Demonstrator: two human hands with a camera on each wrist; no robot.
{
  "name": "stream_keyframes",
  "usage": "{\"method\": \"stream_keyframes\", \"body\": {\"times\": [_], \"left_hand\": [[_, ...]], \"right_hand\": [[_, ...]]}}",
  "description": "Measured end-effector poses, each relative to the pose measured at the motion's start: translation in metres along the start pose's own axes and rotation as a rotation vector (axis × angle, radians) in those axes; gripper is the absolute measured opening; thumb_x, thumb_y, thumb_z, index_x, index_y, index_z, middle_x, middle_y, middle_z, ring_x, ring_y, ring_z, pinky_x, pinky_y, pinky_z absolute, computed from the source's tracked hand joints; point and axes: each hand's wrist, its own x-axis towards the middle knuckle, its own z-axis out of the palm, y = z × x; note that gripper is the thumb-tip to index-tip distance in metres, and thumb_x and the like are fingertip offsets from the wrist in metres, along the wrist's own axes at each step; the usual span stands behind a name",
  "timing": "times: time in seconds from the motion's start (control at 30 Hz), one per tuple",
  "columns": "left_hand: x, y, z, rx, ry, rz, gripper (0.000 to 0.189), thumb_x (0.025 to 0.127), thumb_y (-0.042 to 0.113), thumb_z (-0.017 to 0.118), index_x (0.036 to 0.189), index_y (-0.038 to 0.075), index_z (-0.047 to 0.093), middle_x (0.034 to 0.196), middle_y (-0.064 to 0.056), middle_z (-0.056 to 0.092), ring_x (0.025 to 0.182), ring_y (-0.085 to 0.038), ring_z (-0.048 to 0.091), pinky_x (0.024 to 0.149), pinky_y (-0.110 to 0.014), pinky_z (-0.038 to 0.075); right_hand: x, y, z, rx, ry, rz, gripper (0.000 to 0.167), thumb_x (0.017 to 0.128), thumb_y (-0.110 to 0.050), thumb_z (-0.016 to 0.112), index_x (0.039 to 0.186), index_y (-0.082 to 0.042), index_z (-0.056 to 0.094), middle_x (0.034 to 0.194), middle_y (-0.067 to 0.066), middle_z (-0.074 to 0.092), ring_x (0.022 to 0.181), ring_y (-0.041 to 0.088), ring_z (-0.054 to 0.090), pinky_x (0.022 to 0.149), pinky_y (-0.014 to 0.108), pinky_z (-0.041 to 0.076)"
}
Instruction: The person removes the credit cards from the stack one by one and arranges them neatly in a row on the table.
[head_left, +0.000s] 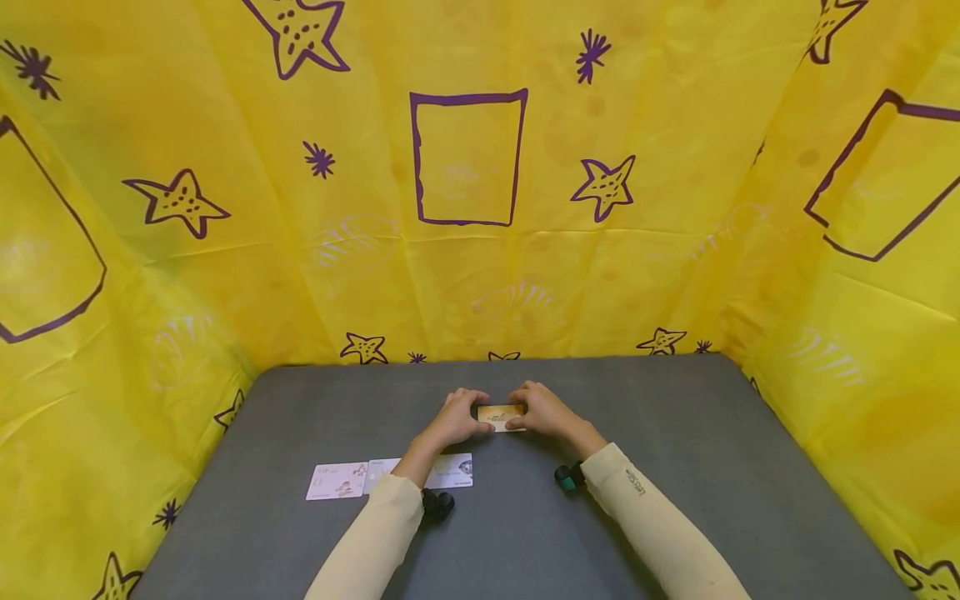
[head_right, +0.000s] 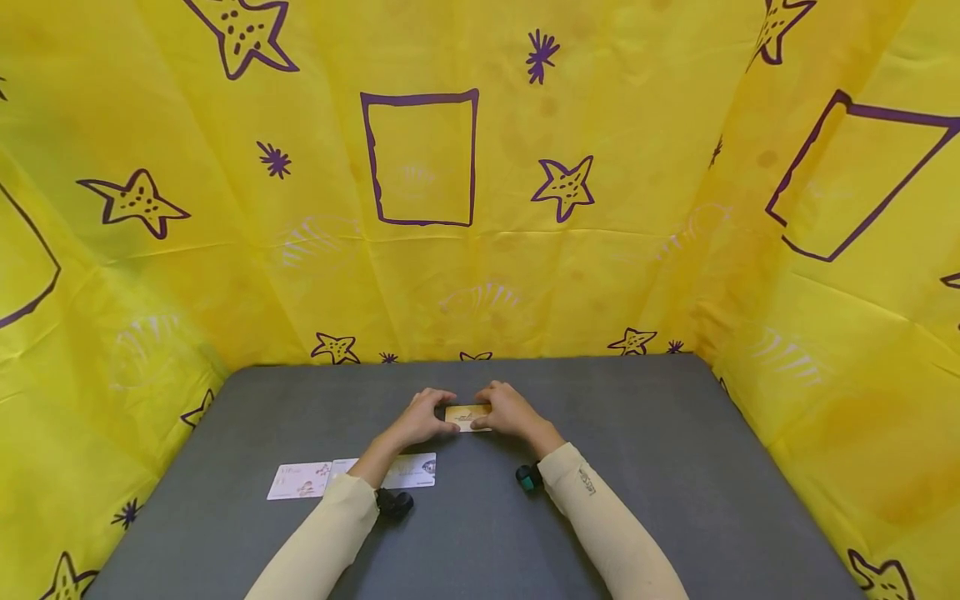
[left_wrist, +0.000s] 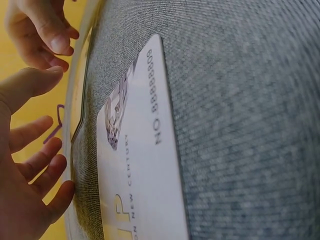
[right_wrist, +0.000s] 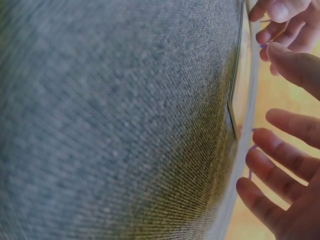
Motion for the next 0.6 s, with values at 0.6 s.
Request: {"method": "stream_keyframes", "body": {"times": [0.6], "left_hand": [[0.0004,0.0018,0.0035,0.133,-0.016,-0.011,0.058,0.076,0.025,0.082,0.127,0.008,0.062,0.120,-0.014,0.054,0.111,-0.030,0.045,0.094,-0.047,0.036]], "right_hand": [[0.0011,0.0017,-0.0004,-0.054,-0.065,0.018,0.051,0.074,-0.024,0.083,0.117,-0.002,0.069,0.103,0.011,0.061,0.090,0.021,0.053,0.082,0.038,0.046]]}}
